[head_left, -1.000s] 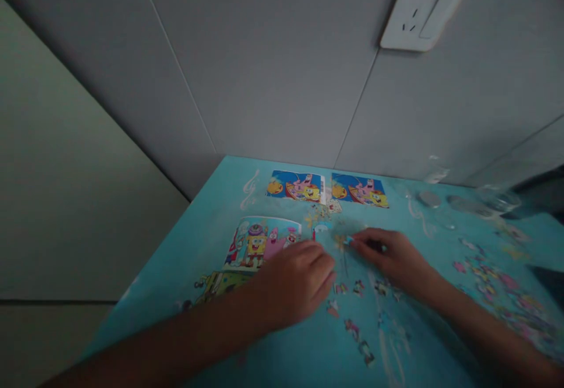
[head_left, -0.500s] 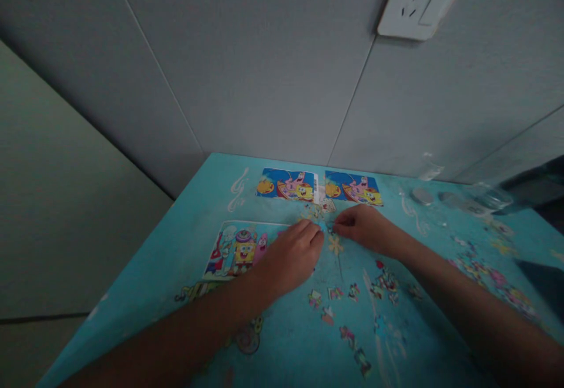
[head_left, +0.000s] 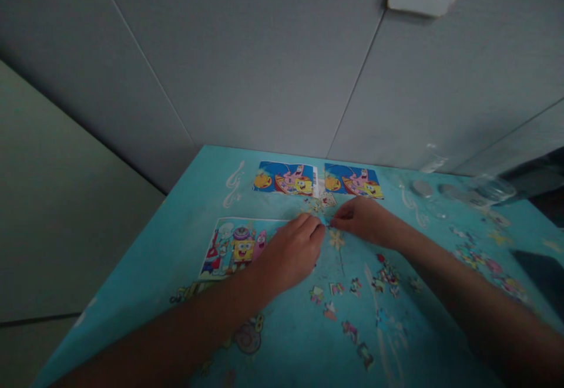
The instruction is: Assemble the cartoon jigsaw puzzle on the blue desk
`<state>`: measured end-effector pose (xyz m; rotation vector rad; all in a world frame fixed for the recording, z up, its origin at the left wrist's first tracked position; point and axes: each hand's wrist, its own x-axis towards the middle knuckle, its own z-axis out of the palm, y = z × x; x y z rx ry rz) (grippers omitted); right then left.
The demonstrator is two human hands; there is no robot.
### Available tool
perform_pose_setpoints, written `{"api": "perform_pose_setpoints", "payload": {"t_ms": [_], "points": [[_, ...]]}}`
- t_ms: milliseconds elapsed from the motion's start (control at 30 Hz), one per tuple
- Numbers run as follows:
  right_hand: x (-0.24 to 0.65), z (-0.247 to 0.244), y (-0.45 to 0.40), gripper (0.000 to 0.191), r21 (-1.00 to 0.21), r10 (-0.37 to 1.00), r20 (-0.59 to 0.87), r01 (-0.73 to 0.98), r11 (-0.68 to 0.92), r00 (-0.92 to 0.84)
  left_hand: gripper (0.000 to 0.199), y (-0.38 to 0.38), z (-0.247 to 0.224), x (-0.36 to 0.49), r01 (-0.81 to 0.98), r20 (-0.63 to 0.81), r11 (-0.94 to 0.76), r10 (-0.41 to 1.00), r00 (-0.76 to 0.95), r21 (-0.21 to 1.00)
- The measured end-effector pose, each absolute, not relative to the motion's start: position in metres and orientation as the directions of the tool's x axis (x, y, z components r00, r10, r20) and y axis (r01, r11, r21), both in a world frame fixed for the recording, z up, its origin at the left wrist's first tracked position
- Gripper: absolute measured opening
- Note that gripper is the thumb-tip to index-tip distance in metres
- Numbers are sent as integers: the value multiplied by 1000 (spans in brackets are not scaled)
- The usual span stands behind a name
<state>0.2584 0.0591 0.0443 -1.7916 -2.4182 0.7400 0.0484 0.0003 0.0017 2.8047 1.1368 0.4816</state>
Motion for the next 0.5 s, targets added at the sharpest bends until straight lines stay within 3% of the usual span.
{"api": "perform_pose_setpoints", "payload": {"t_ms": [233, 500], "points": [[256, 46, 67, 28, -295, 901, -273, 921, 254, -336, 29, 1, 0, 49, 676, 254, -718, 693, 674, 166], [260, 38, 58, 19, -332, 936, -168, 912, 241, -308, 32, 1, -2, 51, 695, 259, -708, 700, 666, 126]]}}
